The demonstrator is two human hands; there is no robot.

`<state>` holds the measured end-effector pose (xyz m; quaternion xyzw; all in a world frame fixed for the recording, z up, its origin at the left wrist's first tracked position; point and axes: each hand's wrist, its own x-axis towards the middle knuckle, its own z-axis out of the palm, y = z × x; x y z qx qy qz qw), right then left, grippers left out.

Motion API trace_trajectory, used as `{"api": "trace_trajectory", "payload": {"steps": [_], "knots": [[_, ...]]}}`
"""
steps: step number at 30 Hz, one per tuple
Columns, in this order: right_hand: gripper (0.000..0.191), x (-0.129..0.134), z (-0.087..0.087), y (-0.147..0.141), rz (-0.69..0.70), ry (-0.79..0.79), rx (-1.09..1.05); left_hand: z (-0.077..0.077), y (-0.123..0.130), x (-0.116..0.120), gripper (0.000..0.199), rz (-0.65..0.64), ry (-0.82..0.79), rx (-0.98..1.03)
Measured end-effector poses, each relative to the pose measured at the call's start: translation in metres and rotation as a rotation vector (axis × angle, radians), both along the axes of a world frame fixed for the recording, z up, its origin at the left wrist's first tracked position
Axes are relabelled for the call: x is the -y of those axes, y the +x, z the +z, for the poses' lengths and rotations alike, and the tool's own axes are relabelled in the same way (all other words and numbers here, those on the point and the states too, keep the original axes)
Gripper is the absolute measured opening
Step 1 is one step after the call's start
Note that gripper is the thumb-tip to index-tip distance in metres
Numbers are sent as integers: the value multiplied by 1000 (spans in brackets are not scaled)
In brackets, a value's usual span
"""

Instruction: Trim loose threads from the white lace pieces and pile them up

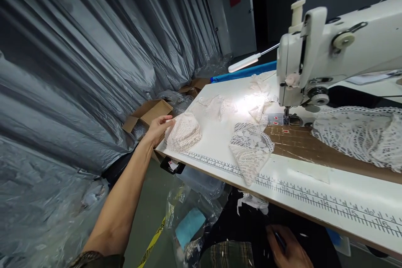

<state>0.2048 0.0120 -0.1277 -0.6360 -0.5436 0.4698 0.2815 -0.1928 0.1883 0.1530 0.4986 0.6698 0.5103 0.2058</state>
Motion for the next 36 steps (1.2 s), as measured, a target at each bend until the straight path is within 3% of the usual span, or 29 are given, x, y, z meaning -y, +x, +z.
{"api": "trace_trajectory", "payload": {"steps": [3, 5, 8, 11, 14, 17, 22, 25, 28, 30, 32, 36], "knots": [[38, -1, 3, 1, 16, -21, 18, 0, -6, 3, 40, 130, 90, -105], [39, -3, 3, 2, 15, -23, 27, 4, 1, 5, 40, 121, 138, -192], [40, -8, 0, 5, 19, -62, 34, 11, 25, 2, 44, -84, 152, -445], [41, -10, -1, 7, 39, -103, 22, 12, 47, -3, 50, -295, 47, -615], [39, -7, 6, 5, -2, 6, 5, 4, 54, -9, 51, -379, -88, -672], [40, 0, 23, 1, -40, 96, -19, -6, 52, -8, 46, -330, -50, -700], [36, -1, 56, -1, -232, 301, -41, -18, 63, 25, 33, -91, 407, -679], [27, -8, 75, -3, -255, 422, -76, -37, 88, 66, 24, -106, 539, -663], [17, -15, 93, -6, -191, 583, -96, -70, 122, 110, 8, -281, 547, -579], [14, -19, 102, -10, -133, 683, -94, -94, 148, 131, 6, -409, 416, -513], [14, -22, 108, -12, -107, 764, -94, -113, 174, 144, 16, -480, 283, -463], [15, -22, 112, -11, -123, 846, -72, -134, 217, 148, 25, -356, 94, -323]]}}
